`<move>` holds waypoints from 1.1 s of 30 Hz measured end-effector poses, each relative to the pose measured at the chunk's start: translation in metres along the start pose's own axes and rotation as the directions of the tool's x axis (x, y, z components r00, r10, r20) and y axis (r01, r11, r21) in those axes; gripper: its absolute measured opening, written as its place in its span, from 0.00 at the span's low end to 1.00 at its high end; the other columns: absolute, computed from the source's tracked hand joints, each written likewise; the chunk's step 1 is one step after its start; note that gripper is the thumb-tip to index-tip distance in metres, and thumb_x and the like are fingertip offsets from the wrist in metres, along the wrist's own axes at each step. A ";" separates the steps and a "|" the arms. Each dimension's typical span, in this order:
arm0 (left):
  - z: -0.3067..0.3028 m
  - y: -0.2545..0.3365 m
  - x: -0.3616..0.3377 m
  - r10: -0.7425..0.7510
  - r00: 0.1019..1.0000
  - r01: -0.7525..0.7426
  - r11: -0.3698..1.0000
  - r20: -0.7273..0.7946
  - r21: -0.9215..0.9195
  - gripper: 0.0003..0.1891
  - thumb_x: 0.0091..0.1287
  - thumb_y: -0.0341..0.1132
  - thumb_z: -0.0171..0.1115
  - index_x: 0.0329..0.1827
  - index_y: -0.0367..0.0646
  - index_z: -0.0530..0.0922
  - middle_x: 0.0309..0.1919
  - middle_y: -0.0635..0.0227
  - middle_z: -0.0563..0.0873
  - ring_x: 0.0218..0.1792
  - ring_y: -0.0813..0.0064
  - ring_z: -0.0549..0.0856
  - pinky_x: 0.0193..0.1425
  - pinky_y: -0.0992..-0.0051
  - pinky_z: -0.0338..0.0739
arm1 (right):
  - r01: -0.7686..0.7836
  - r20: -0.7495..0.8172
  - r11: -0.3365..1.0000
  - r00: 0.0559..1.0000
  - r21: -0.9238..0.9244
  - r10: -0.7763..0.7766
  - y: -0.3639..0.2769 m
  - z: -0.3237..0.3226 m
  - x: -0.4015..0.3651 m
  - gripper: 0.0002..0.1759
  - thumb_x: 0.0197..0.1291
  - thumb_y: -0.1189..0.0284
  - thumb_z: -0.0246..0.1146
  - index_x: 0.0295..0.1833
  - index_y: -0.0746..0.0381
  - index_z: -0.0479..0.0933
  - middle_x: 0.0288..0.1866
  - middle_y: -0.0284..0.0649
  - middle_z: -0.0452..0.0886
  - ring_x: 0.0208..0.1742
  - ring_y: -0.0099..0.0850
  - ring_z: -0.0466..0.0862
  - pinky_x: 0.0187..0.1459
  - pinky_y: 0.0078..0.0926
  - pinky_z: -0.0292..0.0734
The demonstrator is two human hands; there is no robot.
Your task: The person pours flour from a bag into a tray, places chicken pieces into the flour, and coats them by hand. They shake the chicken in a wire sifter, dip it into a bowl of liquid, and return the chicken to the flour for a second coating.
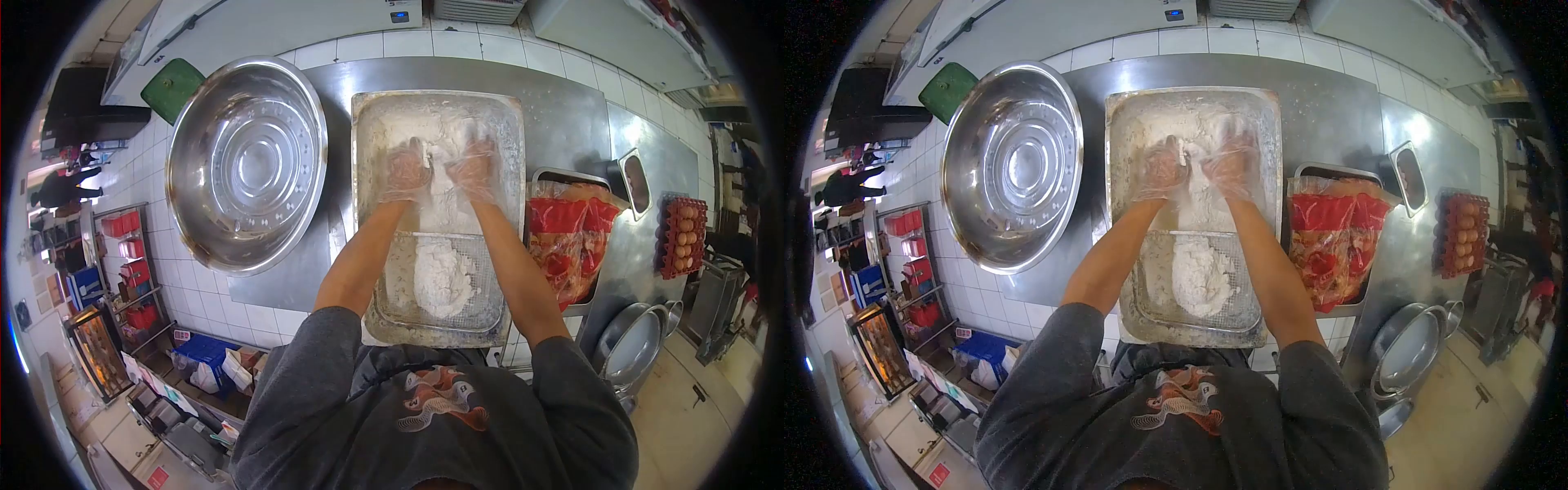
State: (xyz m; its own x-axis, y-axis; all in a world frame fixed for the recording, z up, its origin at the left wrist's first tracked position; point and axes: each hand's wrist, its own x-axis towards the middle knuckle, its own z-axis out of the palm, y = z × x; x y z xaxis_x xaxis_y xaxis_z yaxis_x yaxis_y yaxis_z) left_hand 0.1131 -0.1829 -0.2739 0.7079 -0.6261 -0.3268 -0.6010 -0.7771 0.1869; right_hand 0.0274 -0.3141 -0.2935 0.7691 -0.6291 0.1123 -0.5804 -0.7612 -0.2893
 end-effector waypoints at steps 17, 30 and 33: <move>-0.033 -0.006 0.018 -0.037 0.998 0.021 0.956 -0.047 -0.293 0.33 0.60 0.43 0.65 0.67 0.37 0.72 0.48 0.47 0.85 0.50 0.49 0.85 0.60 0.58 0.78 | -0.298 0.414 0.905 0.897 0.305 0.155 -0.005 0.010 0.032 0.36 0.52 0.62 0.68 0.67 0.65 0.72 0.54 0.59 0.82 0.57 0.51 0.82 0.62 0.43 0.75; 0.018 -0.041 0.050 -0.113 0.985 0.173 0.756 0.134 -0.631 0.38 0.54 0.46 0.71 0.65 0.34 0.71 0.55 0.45 0.82 0.57 0.49 0.82 0.60 0.60 0.78 | -0.458 0.400 0.708 0.878 0.538 0.263 0.049 0.022 -0.009 0.32 0.56 0.60 0.65 0.61 0.71 0.73 0.53 0.59 0.82 0.55 0.49 0.83 0.56 0.41 0.77; -0.037 -0.016 0.023 -0.136 0.980 0.192 0.844 0.146 -0.500 0.38 0.57 0.48 0.70 0.68 0.37 0.70 0.56 0.48 0.82 0.54 0.55 0.84 0.58 0.60 0.79 | -0.479 0.359 0.720 0.873 0.502 0.330 0.031 -0.002 -0.002 0.34 0.55 0.60 0.67 0.63 0.70 0.72 0.56 0.60 0.80 0.58 0.49 0.81 0.59 0.41 0.75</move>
State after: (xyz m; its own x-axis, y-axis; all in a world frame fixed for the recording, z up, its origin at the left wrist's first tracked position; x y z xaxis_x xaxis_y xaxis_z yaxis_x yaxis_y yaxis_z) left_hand 0.1522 -0.1872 -0.2502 0.7212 -0.4984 -0.4812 -0.1861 -0.8084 0.5584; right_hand 0.0078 -0.3369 -0.3011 0.5762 -0.7438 -0.3387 -0.6517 -0.1681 -0.7396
